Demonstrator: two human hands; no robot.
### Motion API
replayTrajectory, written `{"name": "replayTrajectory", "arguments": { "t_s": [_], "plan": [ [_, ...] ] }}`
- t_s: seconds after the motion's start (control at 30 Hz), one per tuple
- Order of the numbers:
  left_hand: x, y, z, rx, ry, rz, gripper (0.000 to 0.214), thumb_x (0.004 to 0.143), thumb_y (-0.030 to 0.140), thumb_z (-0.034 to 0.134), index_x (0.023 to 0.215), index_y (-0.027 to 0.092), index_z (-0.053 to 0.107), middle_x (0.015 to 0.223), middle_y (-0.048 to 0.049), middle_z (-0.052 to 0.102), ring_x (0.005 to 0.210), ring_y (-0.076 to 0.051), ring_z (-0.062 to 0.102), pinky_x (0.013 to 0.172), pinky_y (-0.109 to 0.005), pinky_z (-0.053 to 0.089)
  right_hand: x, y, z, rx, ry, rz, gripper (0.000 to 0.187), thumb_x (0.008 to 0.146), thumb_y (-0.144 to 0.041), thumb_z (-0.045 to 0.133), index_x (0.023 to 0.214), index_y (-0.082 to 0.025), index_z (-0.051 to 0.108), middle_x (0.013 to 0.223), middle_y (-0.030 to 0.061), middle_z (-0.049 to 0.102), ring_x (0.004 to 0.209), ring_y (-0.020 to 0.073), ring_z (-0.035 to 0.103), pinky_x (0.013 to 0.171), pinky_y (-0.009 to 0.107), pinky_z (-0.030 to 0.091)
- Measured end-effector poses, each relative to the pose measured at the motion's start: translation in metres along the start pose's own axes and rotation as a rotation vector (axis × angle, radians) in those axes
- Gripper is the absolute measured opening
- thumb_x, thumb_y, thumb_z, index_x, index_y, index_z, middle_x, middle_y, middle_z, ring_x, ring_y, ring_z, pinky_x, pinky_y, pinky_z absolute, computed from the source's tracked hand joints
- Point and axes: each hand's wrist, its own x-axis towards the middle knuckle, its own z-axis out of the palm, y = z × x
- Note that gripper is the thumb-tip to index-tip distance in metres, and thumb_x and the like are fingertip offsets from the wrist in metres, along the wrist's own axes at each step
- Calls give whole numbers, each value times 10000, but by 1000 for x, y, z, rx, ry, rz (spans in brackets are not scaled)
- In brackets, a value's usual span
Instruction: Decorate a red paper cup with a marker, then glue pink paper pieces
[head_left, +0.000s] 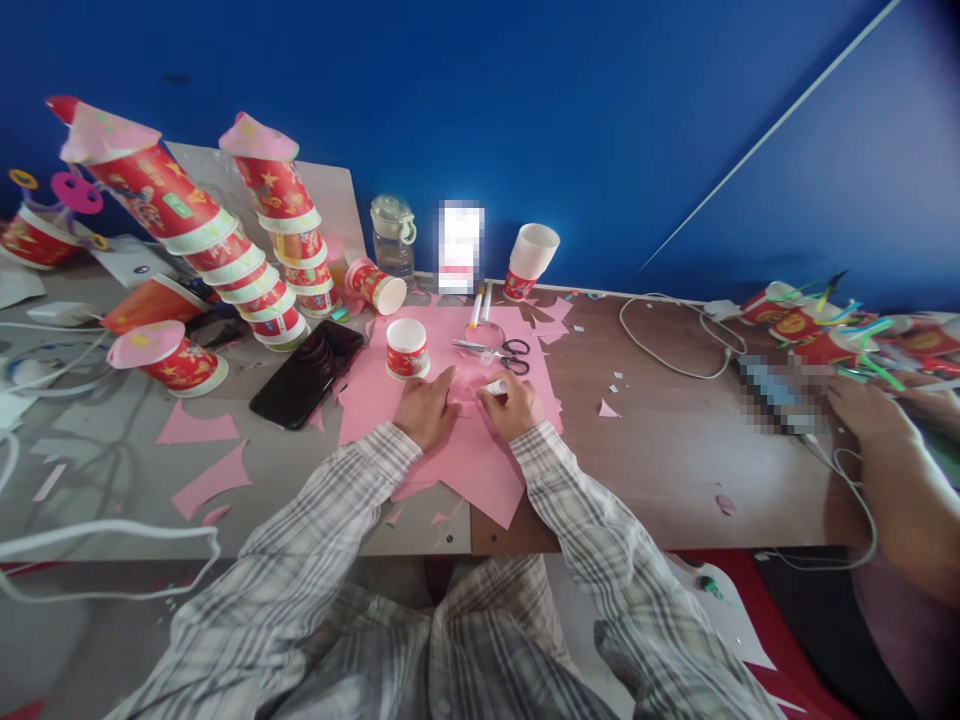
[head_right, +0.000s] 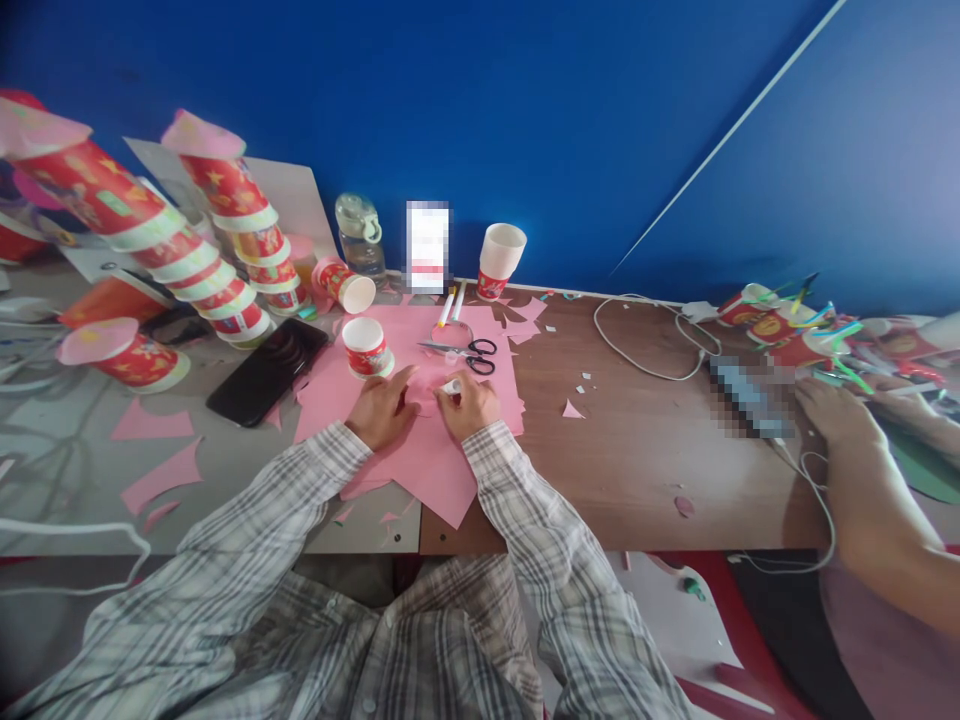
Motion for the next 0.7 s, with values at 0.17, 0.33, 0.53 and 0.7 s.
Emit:
{"name": "replayTrajectory", "arguments": {
  "t_s": [0.17, 0.33, 0.53, 0.7],
  "plan": [
    [0, 0, 0, -107, 14, -35, 501, 753, 187, 461, 1228, 163, 301, 791, -2, 652, 762, -166, 598, 848, -357, 381, 0, 2, 2, -71, 44, -32, 167, 704, -351, 557, 748, -190, 556, 536, -9, 568, 501, 137, 492, 680, 302, 397],
    [2, -4, -2, -116, 63, -78, 421, 765, 180, 449, 1177, 148, 366, 722, -2, 637, 713, -171, 590, 798, -348, 400, -8, -4, 4, 68, -12, -42, 166, 688, -354, 553, 738, -195, 550, 503, -24, 554, 468, 131, 484, 587, 263, 400],
    [2, -8, 1, -41, 82, -32, 288, 801, 207, 405, 1080, 172, 468, 986, -72, 640, 881, -188, 587, 862, -367, 376, -12, -11, 5, 192, -110, -31, 163, 688, -359, 546, 744, -207, 542, 534, -21, 598, 470, 129, 509, 538, 238, 404],
    [3, -10, 3, -31, 46, -45, 279, 799, 198, 419, 1070, 174, 483, 1031, -79, 634, 926, -193, 580, 870, -378, 378, -6, -5, -2, 51, -50, -9, 167, 665, -360, 583, 726, -207, 562, 524, -11, 598, 477, 141, 514, 584, 265, 412]
  ]
}}
